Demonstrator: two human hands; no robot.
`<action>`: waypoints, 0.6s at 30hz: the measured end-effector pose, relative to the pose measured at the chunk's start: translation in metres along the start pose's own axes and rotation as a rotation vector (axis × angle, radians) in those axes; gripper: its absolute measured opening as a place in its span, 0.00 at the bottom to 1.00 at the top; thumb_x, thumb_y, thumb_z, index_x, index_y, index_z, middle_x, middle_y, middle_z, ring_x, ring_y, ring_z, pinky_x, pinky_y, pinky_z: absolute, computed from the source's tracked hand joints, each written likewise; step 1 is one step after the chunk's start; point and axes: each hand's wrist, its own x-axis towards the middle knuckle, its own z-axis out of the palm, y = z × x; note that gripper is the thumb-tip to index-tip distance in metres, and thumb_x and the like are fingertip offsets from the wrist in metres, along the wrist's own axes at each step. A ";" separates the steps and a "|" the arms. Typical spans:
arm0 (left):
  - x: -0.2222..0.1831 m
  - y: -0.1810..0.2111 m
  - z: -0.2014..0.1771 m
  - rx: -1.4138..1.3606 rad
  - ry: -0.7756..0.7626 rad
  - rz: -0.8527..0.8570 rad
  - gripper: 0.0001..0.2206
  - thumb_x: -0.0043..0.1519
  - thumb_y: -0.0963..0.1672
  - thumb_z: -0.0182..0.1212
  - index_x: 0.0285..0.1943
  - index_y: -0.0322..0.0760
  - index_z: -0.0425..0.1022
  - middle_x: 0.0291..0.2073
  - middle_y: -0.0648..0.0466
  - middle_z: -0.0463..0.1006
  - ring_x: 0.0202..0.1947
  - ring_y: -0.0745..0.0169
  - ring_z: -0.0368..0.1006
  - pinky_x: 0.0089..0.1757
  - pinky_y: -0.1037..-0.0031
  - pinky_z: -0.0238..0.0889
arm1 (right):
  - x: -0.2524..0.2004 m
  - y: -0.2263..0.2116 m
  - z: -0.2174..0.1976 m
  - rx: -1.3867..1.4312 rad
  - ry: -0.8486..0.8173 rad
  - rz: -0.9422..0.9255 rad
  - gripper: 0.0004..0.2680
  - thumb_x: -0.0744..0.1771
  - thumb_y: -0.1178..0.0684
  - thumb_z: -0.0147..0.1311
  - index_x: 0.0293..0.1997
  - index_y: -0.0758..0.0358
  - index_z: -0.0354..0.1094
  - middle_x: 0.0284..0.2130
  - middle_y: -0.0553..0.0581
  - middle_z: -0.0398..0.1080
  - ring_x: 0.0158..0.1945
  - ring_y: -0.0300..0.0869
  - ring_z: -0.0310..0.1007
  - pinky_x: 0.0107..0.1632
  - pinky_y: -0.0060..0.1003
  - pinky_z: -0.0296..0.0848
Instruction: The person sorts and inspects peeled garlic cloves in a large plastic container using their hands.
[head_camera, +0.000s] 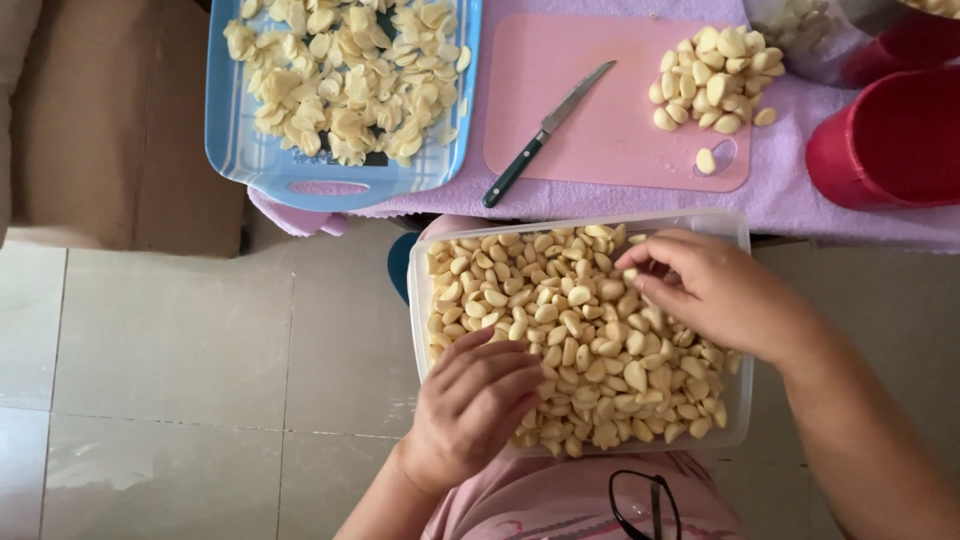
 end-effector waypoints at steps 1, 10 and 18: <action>0.000 -0.001 -0.002 -0.003 -0.001 0.001 0.08 0.67 0.42 0.69 0.51 0.34 0.77 0.46 0.47 0.85 0.49 0.53 0.83 0.58 0.55 0.75 | 0.002 0.002 0.004 0.001 0.001 0.003 0.11 0.69 0.53 0.54 0.58 0.52 0.74 0.51 0.48 0.77 0.26 0.33 0.72 0.34 0.29 0.78; -0.010 -0.005 -0.004 0.076 0.024 -0.193 0.11 0.69 0.37 0.60 0.61 0.34 0.72 0.44 0.44 0.73 0.40 0.56 0.77 0.35 0.71 0.73 | 0.003 0.014 0.015 -0.074 0.015 -0.112 0.10 0.71 0.55 0.46 0.58 0.56 0.71 0.55 0.54 0.75 0.53 0.42 0.80 0.58 0.40 0.81; -0.008 -0.007 -0.003 0.002 0.082 -0.241 0.10 0.67 0.33 0.57 0.54 0.32 0.75 0.46 0.44 0.68 0.43 0.55 0.74 0.42 0.72 0.75 | -0.008 0.005 0.012 -0.125 -0.197 -0.005 0.17 0.71 0.42 0.44 0.70 0.44 0.63 0.61 0.46 0.71 0.32 0.33 0.80 0.42 0.33 0.84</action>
